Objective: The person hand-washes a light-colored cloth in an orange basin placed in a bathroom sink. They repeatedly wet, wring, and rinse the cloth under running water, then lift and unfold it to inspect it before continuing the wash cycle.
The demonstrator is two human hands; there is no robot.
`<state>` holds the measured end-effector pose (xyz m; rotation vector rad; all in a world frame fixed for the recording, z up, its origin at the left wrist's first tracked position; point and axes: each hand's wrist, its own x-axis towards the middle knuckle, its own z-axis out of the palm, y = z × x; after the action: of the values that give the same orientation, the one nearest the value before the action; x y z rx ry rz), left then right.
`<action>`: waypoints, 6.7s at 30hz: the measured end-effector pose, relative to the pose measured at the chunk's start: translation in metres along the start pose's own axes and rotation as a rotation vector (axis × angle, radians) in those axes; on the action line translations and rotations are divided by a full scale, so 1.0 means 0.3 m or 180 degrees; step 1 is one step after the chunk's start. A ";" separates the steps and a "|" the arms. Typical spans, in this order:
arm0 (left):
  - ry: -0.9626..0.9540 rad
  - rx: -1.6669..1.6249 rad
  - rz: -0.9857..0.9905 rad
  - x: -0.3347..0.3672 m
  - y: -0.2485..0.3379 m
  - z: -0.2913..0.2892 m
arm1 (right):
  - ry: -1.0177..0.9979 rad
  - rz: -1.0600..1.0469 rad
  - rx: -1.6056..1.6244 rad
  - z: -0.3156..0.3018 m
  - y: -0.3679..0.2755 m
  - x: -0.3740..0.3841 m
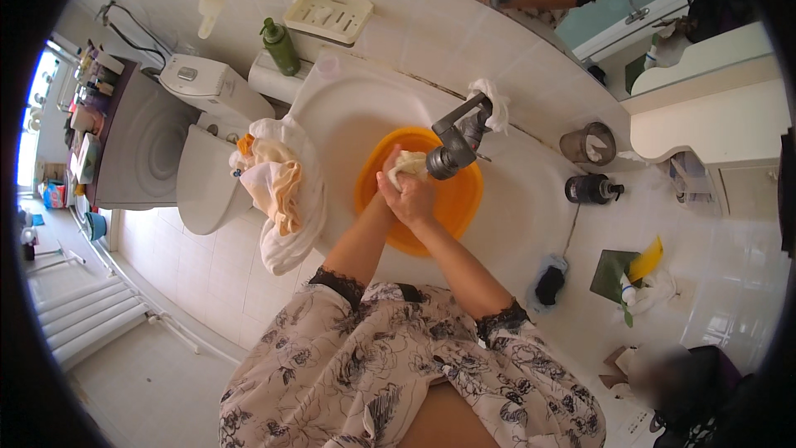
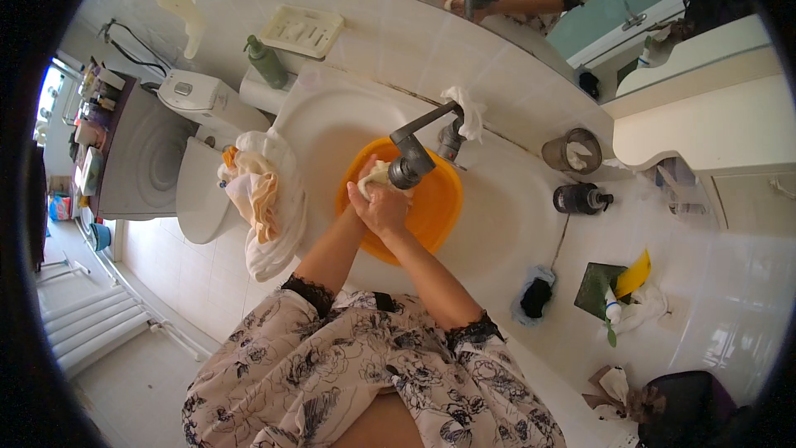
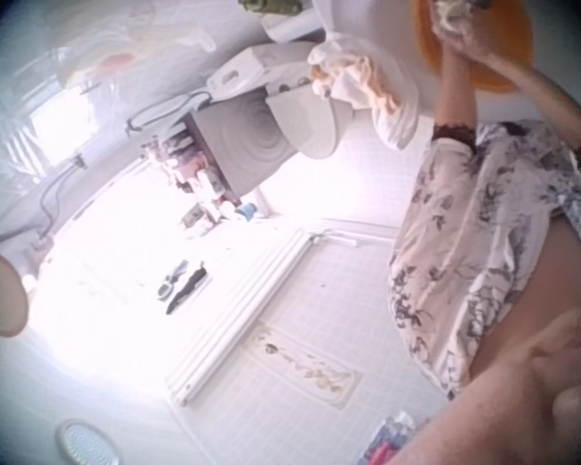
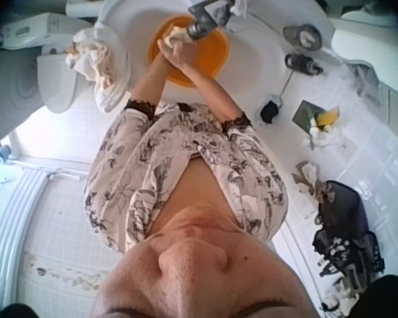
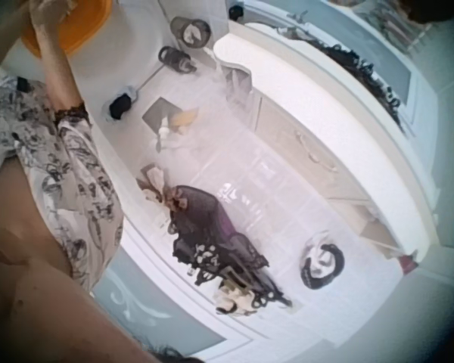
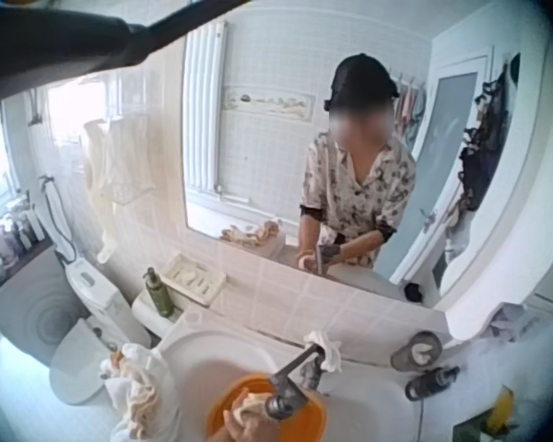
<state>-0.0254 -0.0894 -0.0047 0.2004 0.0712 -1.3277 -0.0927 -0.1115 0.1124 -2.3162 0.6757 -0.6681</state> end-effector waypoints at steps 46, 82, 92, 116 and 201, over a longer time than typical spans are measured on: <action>0.0328 0.5479 -0.0325 0.005 0.228 0.425 | -0.1542 0.1694 0.2465 -0.143 0.198 -0.028; -0.0156 0.7190 -0.1934 -0.029 0.148 0.290 | -0.0759 0.1279 0.1615 -0.266 0.236 -0.025; 0.0545 0.3379 0.0115 -0.089 0.189 0.288 | -0.0373 0.3559 0.4036 -0.178 0.336 -0.159; 0.1088 0.2194 0.0019 -0.229 0.079 0.185 | -0.1595 0.2899 0.8404 -0.018 0.258 -0.100; 0.2653 0.5199 -0.0804 -0.206 0.264 -0.016 | -0.1106 0.2952 0.1856 -0.329 0.503 -0.342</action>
<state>0.0367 -0.0115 0.0091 2.1618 -0.3200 -1.1662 -0.2725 -0.1919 0.0471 -1.3134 1.0845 -0.0031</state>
